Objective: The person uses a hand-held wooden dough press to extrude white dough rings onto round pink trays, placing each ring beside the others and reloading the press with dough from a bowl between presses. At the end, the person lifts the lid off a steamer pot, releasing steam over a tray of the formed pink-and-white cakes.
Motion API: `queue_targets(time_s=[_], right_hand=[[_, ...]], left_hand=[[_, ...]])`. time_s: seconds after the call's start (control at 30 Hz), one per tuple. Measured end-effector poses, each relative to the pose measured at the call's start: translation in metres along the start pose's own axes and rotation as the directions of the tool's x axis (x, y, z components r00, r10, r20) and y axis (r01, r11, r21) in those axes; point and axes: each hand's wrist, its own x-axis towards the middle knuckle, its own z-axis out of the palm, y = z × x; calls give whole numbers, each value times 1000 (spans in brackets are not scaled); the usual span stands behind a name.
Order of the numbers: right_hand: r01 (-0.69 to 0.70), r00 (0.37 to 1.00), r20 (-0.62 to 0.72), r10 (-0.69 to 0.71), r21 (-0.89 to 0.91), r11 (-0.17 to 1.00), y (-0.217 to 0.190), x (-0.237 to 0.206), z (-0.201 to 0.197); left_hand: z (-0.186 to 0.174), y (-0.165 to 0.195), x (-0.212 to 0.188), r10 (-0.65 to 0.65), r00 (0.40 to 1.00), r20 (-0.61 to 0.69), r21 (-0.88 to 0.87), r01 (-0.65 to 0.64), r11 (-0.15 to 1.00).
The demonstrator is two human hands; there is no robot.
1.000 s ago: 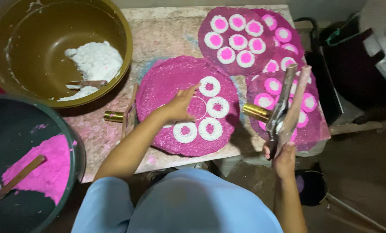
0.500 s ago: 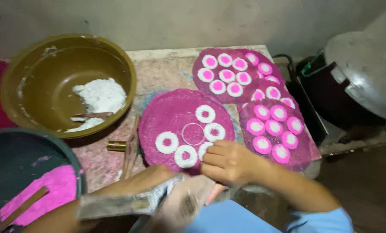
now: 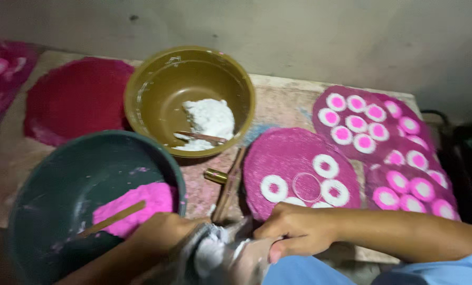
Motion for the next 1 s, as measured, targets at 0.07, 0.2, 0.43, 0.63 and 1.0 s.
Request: queue_targets(time_s=[0.07,0.2,0.43,0.63,1.0], right_hand=[[77,994,-61,-88,-156,985,6,8,-16],[69,948,-88,-305,-881,468,11,35,-71],[-232,821,-124,-557,-964,-128,51,119,-150],[-804,581,-571,580,-514,300,181,171,-143],[-610,768,-401,500,-220,761,154,85,-177]], left_hand=[[-23,-40,-19,-41,998,-42,-99,37,994],[-56,-128,-42,-90,995,-37,-423,66,904],[9,-187,57,-21,989,-150,-953,-138,270],[-25,-225,100,-475,778,-411,-899,-258,354],[-46,-255,64,-301,779,-550,-828,-461,319]])
